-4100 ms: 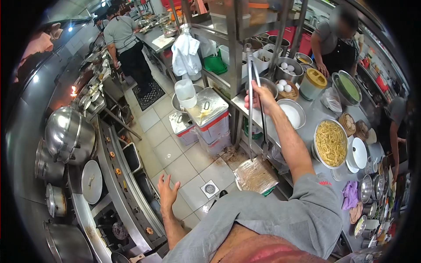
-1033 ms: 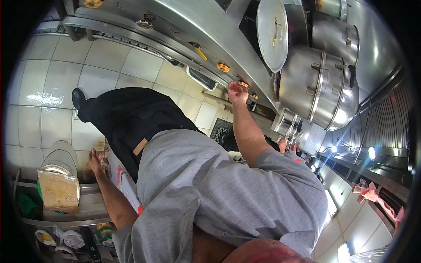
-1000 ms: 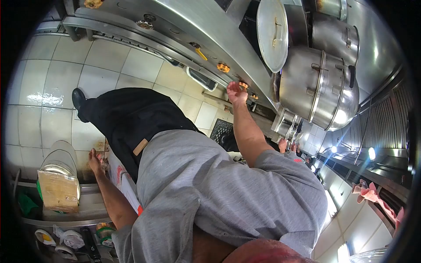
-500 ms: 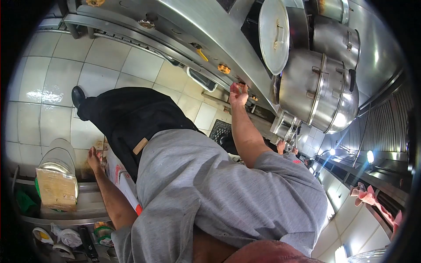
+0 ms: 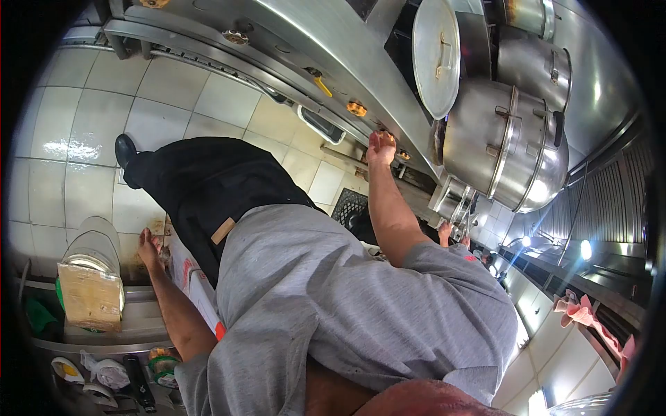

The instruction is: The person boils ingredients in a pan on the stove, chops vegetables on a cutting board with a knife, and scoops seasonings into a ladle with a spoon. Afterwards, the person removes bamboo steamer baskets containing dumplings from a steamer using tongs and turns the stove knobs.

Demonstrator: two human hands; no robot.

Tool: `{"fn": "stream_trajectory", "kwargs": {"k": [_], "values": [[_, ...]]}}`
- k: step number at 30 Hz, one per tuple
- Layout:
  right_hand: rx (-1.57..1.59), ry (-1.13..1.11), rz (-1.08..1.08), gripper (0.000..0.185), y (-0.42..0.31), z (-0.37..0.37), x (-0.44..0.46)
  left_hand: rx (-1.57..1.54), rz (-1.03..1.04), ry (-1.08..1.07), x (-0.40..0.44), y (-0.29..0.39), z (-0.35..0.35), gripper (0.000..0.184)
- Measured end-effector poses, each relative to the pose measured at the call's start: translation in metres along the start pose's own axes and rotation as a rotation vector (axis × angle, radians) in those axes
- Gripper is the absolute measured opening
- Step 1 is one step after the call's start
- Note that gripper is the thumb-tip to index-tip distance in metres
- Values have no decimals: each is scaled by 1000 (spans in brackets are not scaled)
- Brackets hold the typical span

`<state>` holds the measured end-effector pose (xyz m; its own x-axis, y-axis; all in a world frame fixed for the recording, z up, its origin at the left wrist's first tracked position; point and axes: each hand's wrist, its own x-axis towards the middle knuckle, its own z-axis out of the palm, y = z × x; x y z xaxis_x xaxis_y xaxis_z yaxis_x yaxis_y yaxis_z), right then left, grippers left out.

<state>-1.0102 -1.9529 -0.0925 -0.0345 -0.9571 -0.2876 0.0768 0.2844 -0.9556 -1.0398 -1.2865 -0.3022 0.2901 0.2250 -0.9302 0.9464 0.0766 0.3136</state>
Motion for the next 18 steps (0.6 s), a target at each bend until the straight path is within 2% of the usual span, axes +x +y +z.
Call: {"fn": "stream_trajectory", "kwargs": {"k": [3, 5, 7, 9, 11, 12, 14, 18], "values": [[27, -76, 13, 22, 0, -7, 15, -12, -27, 1, 4, -3, -3, 48], [153, -84, 282, 11, -7, -6, 12, -23, -18, -14, 10, -9, -8, 51], [162, -79, 259, 7, -6, -3, 10, -32, -10, -33, 10, -11, -8, 55], [173, -75, 238, 5, -4, -2, 7, -27, -28, -1, 4, -7, -7, 46], [47, -168, 70, 13, -3, -1, 3, -18, -19, 10, 1, -3, -7, 46], [47, -170, 70, 13, -2, 1, 1, -6, -12, 20, -1, -2, -5, 45], [-44, -9, -75, 33, -1, 13, -18, -21, -10, 29, -2, 0, -3, 44], [27, -68, -33, 48, -2, 6, -12, -44, -13, -14, 9, -7, -9, 43]]}}
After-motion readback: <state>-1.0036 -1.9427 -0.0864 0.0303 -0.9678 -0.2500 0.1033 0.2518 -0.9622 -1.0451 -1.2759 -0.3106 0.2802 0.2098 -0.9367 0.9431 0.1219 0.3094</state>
